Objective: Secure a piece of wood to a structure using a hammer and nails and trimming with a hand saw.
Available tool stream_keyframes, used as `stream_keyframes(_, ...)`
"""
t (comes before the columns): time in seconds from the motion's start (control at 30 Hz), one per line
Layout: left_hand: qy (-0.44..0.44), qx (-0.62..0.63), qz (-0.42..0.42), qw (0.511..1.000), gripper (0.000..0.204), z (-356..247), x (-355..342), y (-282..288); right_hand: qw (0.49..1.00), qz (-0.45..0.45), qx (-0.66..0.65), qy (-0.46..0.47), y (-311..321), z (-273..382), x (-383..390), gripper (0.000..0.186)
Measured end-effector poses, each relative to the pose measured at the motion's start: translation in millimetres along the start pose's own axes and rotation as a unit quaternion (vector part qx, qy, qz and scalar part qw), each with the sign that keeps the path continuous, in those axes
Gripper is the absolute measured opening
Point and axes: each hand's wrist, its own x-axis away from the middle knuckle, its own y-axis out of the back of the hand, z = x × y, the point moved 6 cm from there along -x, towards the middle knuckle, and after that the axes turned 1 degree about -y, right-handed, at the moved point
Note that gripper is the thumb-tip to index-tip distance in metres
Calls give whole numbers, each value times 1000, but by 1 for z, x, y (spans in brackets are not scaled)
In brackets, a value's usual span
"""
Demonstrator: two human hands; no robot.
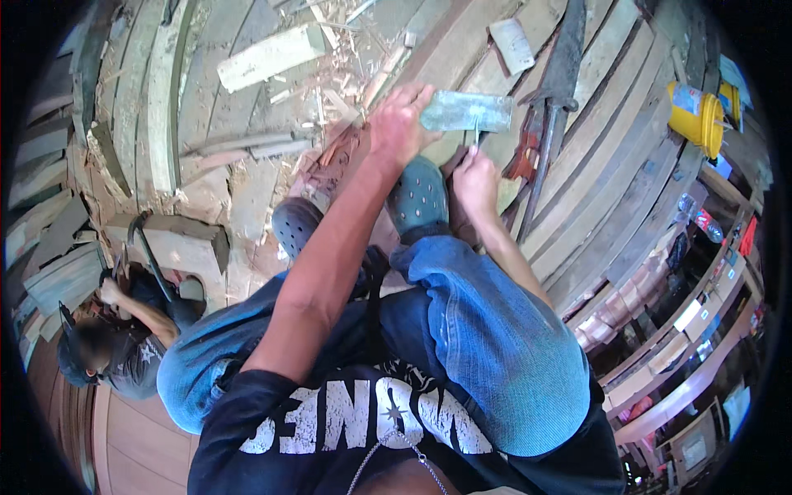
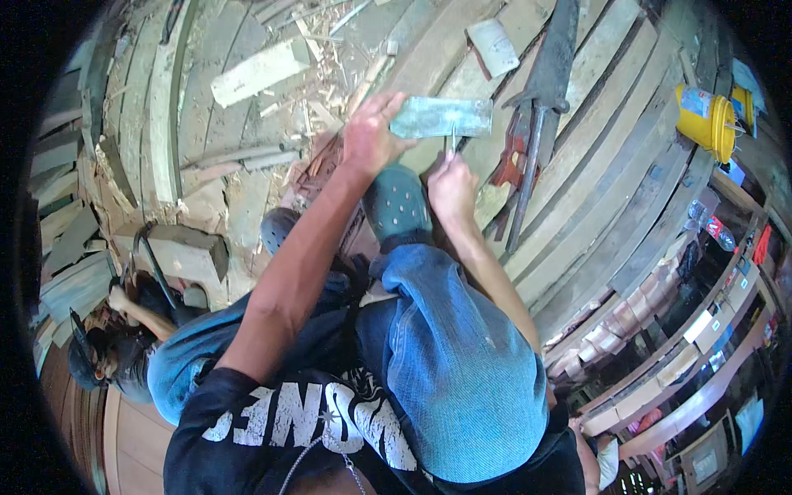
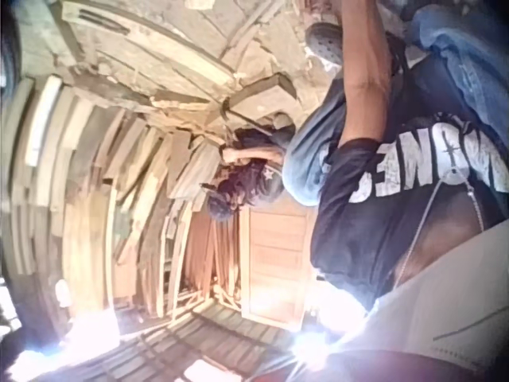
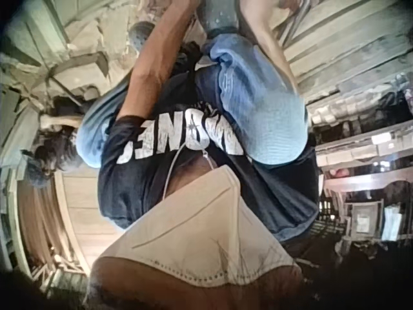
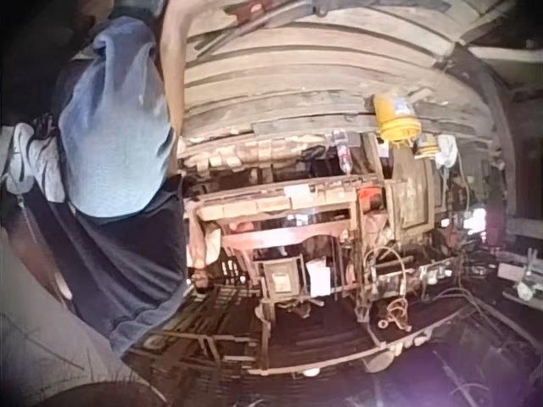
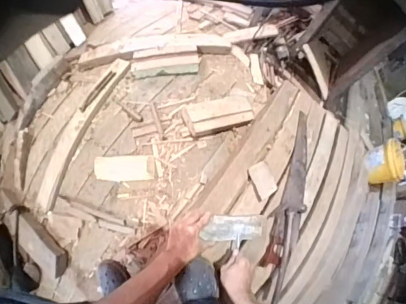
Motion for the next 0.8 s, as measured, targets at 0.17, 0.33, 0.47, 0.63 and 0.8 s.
stream_keyframes(0.17, -18, -9, -3, 1000, 71, 1, -6, 3, 1000, 9, -15, -10, 1, 5, -13, 31)
stream_keyframes(0.33, -16, 1, -5, 1000, 68, 2, -1, 1, 1000, 11, 3, -6, 0, 3, -8, 31)
stream_keyframes(0.47, -29, 0, -28, 999, 67, -3, -7, 3, 999, 15, -17, -43, 2, 2, 3, 32)
stream_keyframes(0.63, -24, 1, 5, 1000, 71, 2, -7, -3, 997, 5, -58, -55, 0, 2, -14, 29)
stream_keyframes(0.8, -30, -26, 11, 999, 72, -2, -8, 0, 995, 2, -74, -65, -5, -6, -5, 29)
